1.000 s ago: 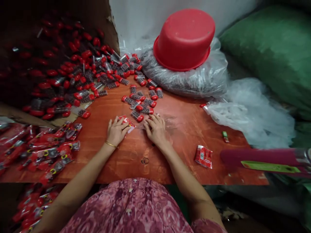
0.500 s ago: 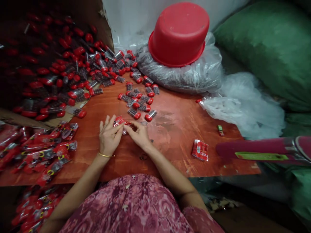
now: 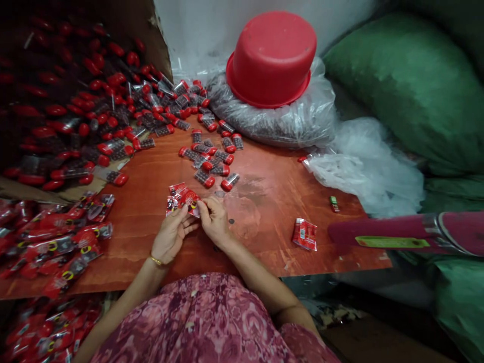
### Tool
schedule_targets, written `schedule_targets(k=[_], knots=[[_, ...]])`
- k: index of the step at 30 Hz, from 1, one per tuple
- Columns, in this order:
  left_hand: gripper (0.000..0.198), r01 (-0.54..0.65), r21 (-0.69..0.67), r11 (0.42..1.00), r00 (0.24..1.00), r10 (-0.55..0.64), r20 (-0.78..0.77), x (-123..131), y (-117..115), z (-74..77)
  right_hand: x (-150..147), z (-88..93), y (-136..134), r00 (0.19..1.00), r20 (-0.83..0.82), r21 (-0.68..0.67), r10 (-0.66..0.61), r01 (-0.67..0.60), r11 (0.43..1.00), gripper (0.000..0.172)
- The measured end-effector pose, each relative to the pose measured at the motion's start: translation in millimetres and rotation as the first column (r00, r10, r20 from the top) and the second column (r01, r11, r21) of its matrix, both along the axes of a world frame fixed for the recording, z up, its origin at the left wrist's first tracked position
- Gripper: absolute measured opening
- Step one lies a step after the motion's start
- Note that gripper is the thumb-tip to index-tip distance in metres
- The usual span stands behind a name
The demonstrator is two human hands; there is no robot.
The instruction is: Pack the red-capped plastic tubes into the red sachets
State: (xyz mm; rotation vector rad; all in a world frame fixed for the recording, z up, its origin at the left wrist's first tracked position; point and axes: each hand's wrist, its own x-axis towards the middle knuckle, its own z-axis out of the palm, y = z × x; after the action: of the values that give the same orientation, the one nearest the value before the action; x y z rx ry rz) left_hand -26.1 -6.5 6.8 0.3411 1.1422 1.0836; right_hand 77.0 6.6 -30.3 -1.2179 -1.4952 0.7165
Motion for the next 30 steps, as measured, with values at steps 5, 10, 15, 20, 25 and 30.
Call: schedule_targets(k=[5,10,15,20,25,30], knots=[[0.044,-0.093,-0.010,0.996,0.991,0.092,-0.100,-4,11,-5.0,30,2.2,22,0.974,0.155,-0.070,0.165,-0.156,0.985,0.037],[0.046,-0.118,0.038,0.992,0.980,0.122,-0.156,-10,20,-2.3,101,7.2,77,0.714,0.690,-0.053,0.118,-0.113,0.992,0.031],[0.045,-0.106,0.019,0.994,0.988,0.107,-0.111,-6,22,-4.0,123,0.5,83,0.536,0.809,-0.131,0.240,-0.234,0.963,0.036],[0.044,-0.070,-0.015,0.997,0.997,0.069,-0.029,-9,20,-5.7,103,-0.2,32,0.785,0.556,-0.163,0.272,-0.217,0.962,0.028],[0.044,-0.057,0.060,0.997,0.992,0.063,-0.109,-6,16,-0.3,83,24.9,-14,0.948,0.096,-0.222,0.304,-0.278,0.935,0.019],[0.040,0.032,0.221,0.975,0.983,0.008,-0.181,-4,11,-1.8,74,42.5,-18,0.953,0.053,-0.223,0.298,-0.280,0.934,0.014]])
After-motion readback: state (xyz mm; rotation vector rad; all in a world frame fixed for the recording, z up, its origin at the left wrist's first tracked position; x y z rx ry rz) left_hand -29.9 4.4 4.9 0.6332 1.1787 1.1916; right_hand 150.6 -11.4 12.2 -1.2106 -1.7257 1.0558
